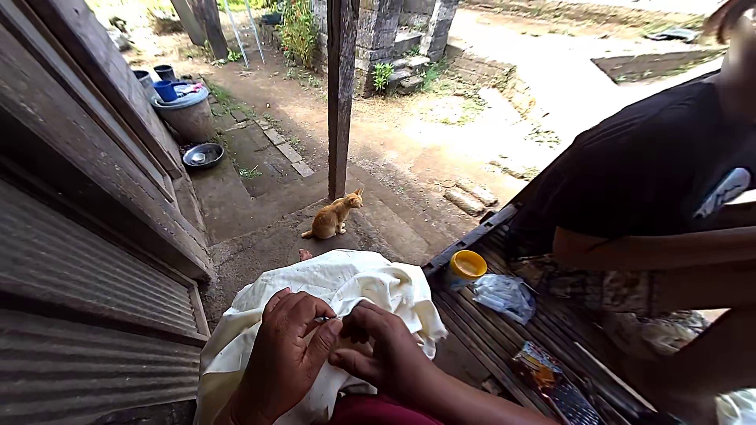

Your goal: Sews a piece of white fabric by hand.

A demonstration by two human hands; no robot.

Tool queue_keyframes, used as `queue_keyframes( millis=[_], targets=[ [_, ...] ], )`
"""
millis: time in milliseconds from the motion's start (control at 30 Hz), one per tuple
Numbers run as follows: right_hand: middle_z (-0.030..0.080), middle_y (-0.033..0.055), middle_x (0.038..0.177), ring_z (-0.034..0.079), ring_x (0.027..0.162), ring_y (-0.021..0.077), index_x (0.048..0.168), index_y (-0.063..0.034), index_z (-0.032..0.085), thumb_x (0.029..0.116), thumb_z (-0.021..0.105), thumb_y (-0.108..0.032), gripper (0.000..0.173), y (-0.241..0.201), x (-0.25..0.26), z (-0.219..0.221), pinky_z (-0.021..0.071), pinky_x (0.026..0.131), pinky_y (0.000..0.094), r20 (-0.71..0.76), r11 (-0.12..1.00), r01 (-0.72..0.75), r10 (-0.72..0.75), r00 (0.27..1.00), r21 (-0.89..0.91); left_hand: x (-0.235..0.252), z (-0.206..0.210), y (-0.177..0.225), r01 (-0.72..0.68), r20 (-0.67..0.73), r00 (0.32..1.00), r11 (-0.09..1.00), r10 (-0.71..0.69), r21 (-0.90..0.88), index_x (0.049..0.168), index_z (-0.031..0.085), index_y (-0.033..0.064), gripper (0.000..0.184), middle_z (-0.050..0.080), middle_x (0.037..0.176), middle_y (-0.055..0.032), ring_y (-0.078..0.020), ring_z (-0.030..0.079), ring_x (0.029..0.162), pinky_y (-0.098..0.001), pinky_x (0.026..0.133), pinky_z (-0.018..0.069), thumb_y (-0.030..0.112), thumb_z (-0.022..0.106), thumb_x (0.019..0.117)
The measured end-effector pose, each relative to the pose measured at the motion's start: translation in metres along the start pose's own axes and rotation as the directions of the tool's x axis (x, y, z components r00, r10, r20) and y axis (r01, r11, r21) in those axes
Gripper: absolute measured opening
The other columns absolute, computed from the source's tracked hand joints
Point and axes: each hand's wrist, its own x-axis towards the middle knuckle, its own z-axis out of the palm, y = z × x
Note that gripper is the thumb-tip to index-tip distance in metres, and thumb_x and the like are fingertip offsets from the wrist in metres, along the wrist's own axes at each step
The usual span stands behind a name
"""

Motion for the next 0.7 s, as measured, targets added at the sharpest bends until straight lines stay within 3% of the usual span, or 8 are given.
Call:
queue_keyframes(
  millis=[67, 133, 200, 267, 333, 500, 600, 700],
  targets=[
    [0.068, -0.001, 0.086, 0.064, 0.08, 0.0016, 0.094, -0.0048, 0.069, 0.0946, 0.073, -0.02, 0.015, -0.001, 0.002, -0.002, 0.0539, 0.074, 0.0187, 0.102, 0.92, -0.135, 0.104, 0.989, 0.367, 0.001, -0.003, 0.004, -0.011, 0.008, 1.0, 1.0, 0.011, 0.004, 0.095, 0.066, 0.0187, 0.034, 0.066, 0.086, 0.0068, -0.0022, 0.064, 0.091, -0.0428, 0.11, 0.04, 0.047, 0.05, 0.1051],
    [0.072, 0.0003, 0.091, 0.068, 0.086, 0.0069, 0.096, -0.0077, 0.067, 0.1001, 0.064, -0.013, 0.008, -0.005, 0.004, -0.012, 0.0565, 0.082, 0.0271, 0.288, 0.602, -0.33, 0.169, 0.943, 0.727, 0.0, -0.009, 0.003, -0.016, 0.022, 1.0, 1.0, 0.015, 0.017, 0.097, 0.065, 0.019, 0.035, 0.067, 0.088, 0.0074, -0.0011, 0.064, 0.091, -0.0422, 0.111, 0.0396, 0.049, 0.049, 0.1055],
    [0.075, 0.0063, 0.093, 0.075, 0.089, 0.0173, 0.096, -0.0119, 0.065, 0.1029, 0.058, -0.014, 0.01, -0.011, 0.006, -0.023, 0.0607, 0.087, 0.0371, 0.399, 0.315, -0.433, 0.17, 0.901, 0.845, -0.001, -0.015, 0.0, -0.024, 0.037, 0.999, 0.998, 0.022, 0.057, 0.099, 0.067, 0.0201, 0.037, 0.068, 0.09, 0.008, -0.0009, 0.065, 0.093, -0.0443, 0.113, 0.0385, 0.051, 0.048, 0.1056],
    [0.075, 0.008, 0.091, 0.075, 0.081, 0.0203, 0.098, -0.0135, 0.065, 0.1046, 0.056, -0.018, 0.012, -0.016, 0.008, -0.035, 0.0631, 0.082, 0.0401, 0.453, 0.204, -0.473, 0.138, 0.881, 0.857, -0.002, -0.019, 0.0, -0.038, 0.031, 0.999, 0.993, 0.035, 0.109, 0.099, 0.068, 0.0215, 0.036, 0.068, 0.089, 0.0083, -0.0017, 0.065, 0.092, -0.0463, 0.112, 0.0385, 0.05, 0.048, 0.1058],
    [0.073, 0.0062, 0.089, 0.074, 0.076, 0.0173, 0.099, -0.0122, 0.065, 0.1047, 0.057, -0.018, 0.011, -0.019, 0.008, -0.04, 0.0637, 0.076, 0.0375, 0.441, 0.273, -0.454, 0.11, 0.891, 0.848, -0.001, -0.02, 0.0, -0.052, 0.019, 0.999, 0.989, 0.05, 0.14, 0.097, 0.066, 0.0214, 0.033, 0.066, 0.088, 0.0072, -0.0034, 0.064, 0.092, -0.0465, 0.111, 0.038, 0.048, 0.048, 0.1058],
    [0.068, 0.0031, 0.088, 0.066, 0.072, 0.0043, 0.1, -0.0021, 0.066, 0.0986, 0.067, -0.013, 0.011, -0.018, -0.001, -0.022, 0.0589, 0.067, 0.0207, 0.063, 0.952, 0.017, -0.038, 0.997, 0.307, 0.006, -0.027, 0.005, -0.023, -0.021, 0.999, 0.991, 0.026, 0.129, 0.094, 0.064, 0.016, 0.035, 0.065, 0.083, 0.0061, -0.0007, 0.063, 0.085, -0.0381, 0.107, 0.0433, 0.043, 0.046, 0.1067],
    [0.064, 0.0167, 0.128, 0.069, 0.078, 0.0142, 0.126, -0.0072, 0.066, 0.0877, 0.079, -0.023, 0.043, -0.003, 0.003, -0.009, 0.0599, 0.064, 0.0279, -0.069, 0.967, 0.077, -0.096, 0.993, -0.244, 0.014, -0.033, 0.004, 0.004, -0.046, 0.999, 0.999, -0.006, -0.043, 0.095, 0.062, 0.0129, 0.032, 0.057, 0.076, 0.0081, 0.0059, 0.051, 0.066, -0.0114, 0.061, 0.0436, 0.039, 0.049, 0.1064],
    [0.039, 0.0269, 0.159, 0.062, 0.126, 0.0383, 0.146, -0.0122, 0.058, 0.0858, 0.072, -0.009, 0.062, 0.016, 0.023, -0.019, 0.0575, 0.096, 0.0487, -0.065, 0.889, -0.131, 0.114, 0.991, -0.44, 0.021, -0.032, 0.004, 0.063, -0.027, 0.997, 0.97, -0.071, -0.234, 0.094, 0.061, 0.014, 0.023, 0.052, 0.072, 0.0109, 0.0059, 0.046, 0.06, -0.0113, 0.053, 0.038, 0.032, 0.051, 0.1057]
  ],
)
